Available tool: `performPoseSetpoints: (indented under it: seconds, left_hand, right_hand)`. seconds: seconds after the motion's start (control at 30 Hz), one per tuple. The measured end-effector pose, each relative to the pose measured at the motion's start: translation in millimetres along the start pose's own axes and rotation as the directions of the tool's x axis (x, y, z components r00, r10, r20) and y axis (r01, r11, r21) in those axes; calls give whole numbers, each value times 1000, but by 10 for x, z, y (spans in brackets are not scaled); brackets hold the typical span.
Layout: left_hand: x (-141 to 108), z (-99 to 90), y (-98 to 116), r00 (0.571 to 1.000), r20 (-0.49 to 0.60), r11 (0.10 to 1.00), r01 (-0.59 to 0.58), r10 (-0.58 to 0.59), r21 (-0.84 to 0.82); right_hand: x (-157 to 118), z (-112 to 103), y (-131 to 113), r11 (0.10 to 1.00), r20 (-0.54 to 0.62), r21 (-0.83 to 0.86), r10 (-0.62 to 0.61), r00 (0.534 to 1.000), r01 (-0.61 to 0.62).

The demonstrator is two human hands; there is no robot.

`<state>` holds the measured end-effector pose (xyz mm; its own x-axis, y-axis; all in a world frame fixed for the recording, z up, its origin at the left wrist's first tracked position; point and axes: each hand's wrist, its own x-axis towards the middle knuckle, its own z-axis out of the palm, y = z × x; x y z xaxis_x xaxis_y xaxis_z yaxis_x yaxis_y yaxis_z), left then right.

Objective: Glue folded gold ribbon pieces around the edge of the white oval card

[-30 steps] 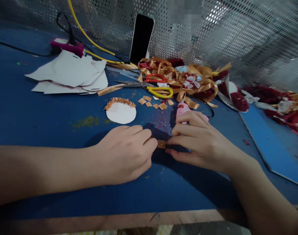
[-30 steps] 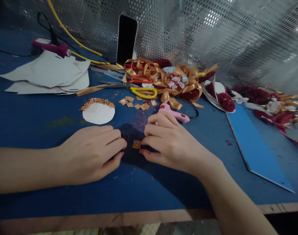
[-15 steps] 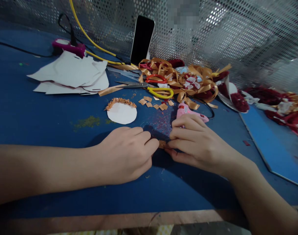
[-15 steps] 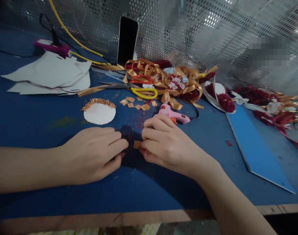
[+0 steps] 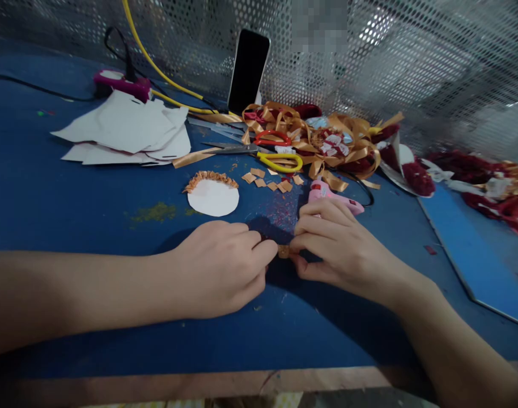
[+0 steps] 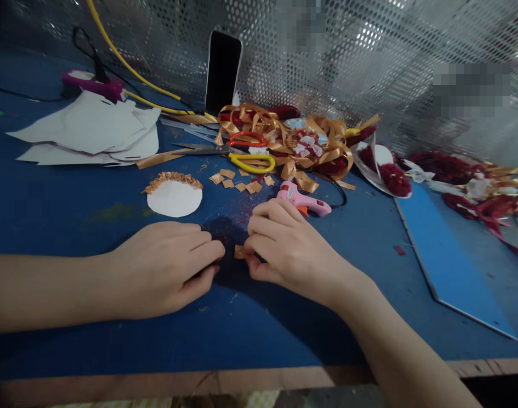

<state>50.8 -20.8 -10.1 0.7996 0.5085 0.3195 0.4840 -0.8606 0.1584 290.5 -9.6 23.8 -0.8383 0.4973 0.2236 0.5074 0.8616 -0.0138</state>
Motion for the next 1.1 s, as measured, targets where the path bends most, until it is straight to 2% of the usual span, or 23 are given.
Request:
performPoseSetpoints:
  seconds: [0.2, 0.4, 0.63, 0.83, 1.1]
  left_hand:
    - [-2, 5, -22, 1000, -1, 999, 5, -5, -49]
    - [-20, -18, -12, 991, 4, 989, -134, 135, -54]
    - [-6, -16, -7, 992, 84, 991, -81, 90, -103]
    - [-14, 6, -18, 992, 87, 992, -80, 88, -97]
    - [8, 7, -12, 994, 89, 993, -56, 65, -101]
  right_hand:
    - [-33, 0, 32, 1000, -13, -15, 20, 1000, -21]
    - [-34, 13, 51, 998, -34, 3, 56, 998, -56]
    - [-33, -20, 52, 997, -19, 17, 76, 997, -76]
    - [-76, -142, 72, 998, 21, 25, 65, 998, -65]
    - [-64, -90, 51, 999, 22, -43, 33, 999, -32]
